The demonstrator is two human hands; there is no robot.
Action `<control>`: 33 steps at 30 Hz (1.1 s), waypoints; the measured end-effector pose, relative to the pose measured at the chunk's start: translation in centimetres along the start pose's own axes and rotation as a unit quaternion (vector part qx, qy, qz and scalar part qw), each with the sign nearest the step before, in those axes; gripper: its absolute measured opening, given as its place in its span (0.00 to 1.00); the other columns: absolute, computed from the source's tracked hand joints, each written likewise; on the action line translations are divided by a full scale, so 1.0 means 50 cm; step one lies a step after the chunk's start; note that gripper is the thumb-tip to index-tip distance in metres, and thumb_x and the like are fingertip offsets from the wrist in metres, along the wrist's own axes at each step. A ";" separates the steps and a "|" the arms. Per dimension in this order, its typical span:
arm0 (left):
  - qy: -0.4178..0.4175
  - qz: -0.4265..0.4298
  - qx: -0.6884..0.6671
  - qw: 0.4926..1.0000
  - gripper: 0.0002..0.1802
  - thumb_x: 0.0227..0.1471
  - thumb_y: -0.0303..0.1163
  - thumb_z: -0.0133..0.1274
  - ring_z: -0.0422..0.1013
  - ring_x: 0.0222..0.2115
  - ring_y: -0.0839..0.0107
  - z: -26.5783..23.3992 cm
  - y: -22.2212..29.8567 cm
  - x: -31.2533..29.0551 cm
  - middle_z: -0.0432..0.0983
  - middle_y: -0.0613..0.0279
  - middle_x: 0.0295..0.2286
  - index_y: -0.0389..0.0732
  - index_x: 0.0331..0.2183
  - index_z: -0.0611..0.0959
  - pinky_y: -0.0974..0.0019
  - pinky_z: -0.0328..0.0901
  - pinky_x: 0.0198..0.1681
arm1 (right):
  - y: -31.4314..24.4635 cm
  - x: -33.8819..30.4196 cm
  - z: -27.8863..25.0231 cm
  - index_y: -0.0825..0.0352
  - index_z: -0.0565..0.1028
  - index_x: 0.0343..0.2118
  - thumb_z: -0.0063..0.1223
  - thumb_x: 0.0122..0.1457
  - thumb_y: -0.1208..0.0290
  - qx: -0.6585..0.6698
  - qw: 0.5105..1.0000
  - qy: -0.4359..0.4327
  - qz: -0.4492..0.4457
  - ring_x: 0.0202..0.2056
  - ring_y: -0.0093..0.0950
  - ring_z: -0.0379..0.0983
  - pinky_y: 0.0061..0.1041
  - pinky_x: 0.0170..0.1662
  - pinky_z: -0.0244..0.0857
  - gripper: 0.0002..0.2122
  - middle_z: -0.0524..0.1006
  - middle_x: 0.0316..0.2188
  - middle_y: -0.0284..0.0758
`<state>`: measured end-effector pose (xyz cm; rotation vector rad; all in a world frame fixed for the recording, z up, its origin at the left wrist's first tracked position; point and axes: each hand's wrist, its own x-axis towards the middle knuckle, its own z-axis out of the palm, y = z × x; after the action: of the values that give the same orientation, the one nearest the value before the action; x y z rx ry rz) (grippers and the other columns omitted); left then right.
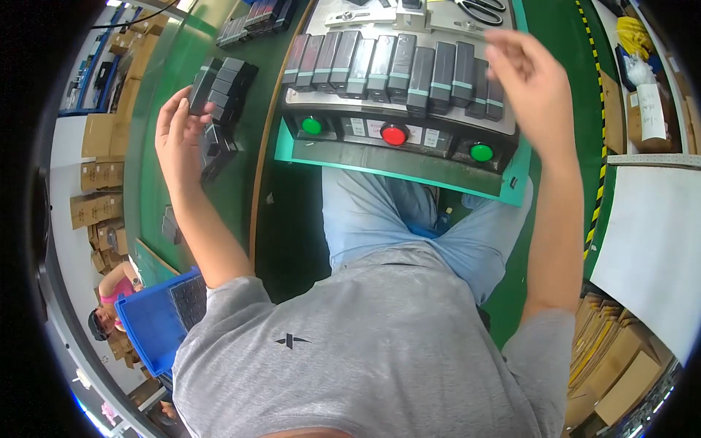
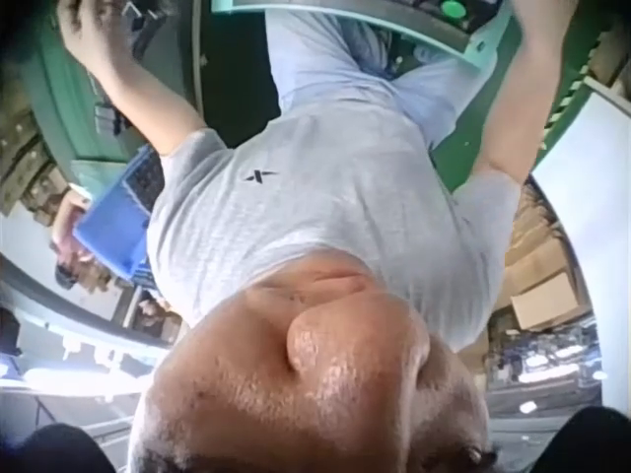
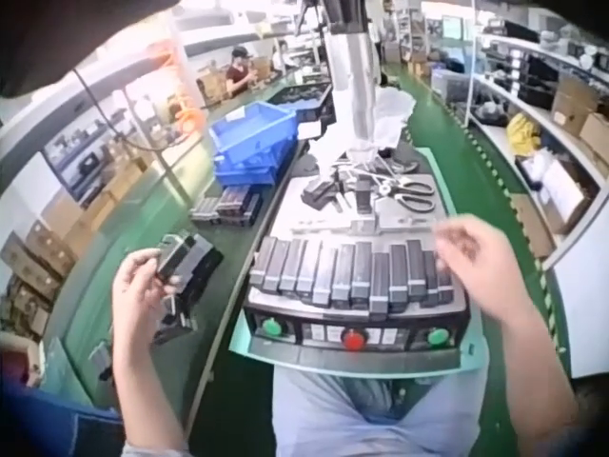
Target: Testing electronic components using a specialized machine and organizing them into a blue crate.
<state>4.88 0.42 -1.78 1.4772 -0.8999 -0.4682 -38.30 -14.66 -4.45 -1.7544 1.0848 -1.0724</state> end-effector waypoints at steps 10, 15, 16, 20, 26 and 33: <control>-0.180 -0.135 -0.271 0.936 0.21 0.57 0.25 0.57 0.76 0.32 0.72 0.101 0.021 -0.071 0.79 0.55 0.39 0.29 0.52 0.78 0.75 0.69 0.36 | 0.060 0.273 0.105 0.68 0.74 0.54 0.64 0.59 0.59 -0.153 0.975 -0.111 -0.115 0.37 0.17 0.71 0.20 0.43 0.66 0.24 0.78 0.45 0.31; -0.254 -0.115 -0.245 0.929 0.21 0.57 0.22 0.58 0.77 0.31 0.75 0.143 0.038 -0.048 0.79 0.61 0.32 0.32 0.53 0.79 0.76 0.70 0.36 | 0.027 0.277 0.100 0.70 0.74 0.53 0.62 0.61 0.64 -0.096 0.984 -0.143 -0.040 0.40 0.18 0.73 0.19 0.44 0.64 0.21 0.78 0.41 0.30; -0.252 -0.090 -0.240 0.933 0.20 0.57 0.23 0.58 0.78 0.30 0.74 0.149 0.040 -0.043 0.80 0.60 0.32 0.32 0.51 0.78 0.75 0.71 0.34 | 0.028 0.276 0.101 0.70 0.74 0.53 0.62 0.61 0.64 -0.094 0.984 -0.147 -0.043 0.40 0.18 0.73 0.19 0.44 0.64 0.21 0.78 0.41 0.30; -0.242 -0.078 -0.218 0.942 0.18 0.59 0.26 0.56 0.77 0.28 0.73 0.182 0.049 -0.024 0.81 0.54 0.35 0.31 0.50 0.76 0.74 0.69 0.30 | -0.002 0.238 0.083 0.72 0.74 0.55 0.57 0.65 0.59 -0.002 0.999 -0.035 -0.014 0.39 0.18 0.71 0.19 0.44 0.62 0.22 0.78 0.43 0.30; -0.311 -0.050 -0.219 0.923 0.19 0.61 0.29 0.54 0.76 0.31 0.76 0.241 0.057 0.032 0.81 0.54 0.37 0.34 0.52 0.75 0.75 0.69 0.34 | -0.002 0.086 -0.024 0.71 0.71 0.58 0.46 0.71 0.63 0.113 0.992 0.044 0.034 0.45 0.20 0.70 0.20 0.46 0.62 0.19 0.76 0.47 0.33; -0.387 -0.183 -0.425 0.798 0.27 0.67 0.39 0.44 0.74 0.32 0.69 0.280 0.070 0.033 0.75 0.51 0.42 0.32 0.60 0.66 0.70 0.70 0.39 | 0.022 -0.125 -0.092 0.74 0.65 0.60 0.41 0.73 0.67 0.269 0.956 0.110 0.040 0.53 0.27 0.70 0.30 0.57 0.64 0.19 0.71 0.54 0.39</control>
<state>-5.50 -9.55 0.06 0.5627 -0.8172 -1.6172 -44.57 -10.09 -5.49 -1.1712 0.8737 -1.3817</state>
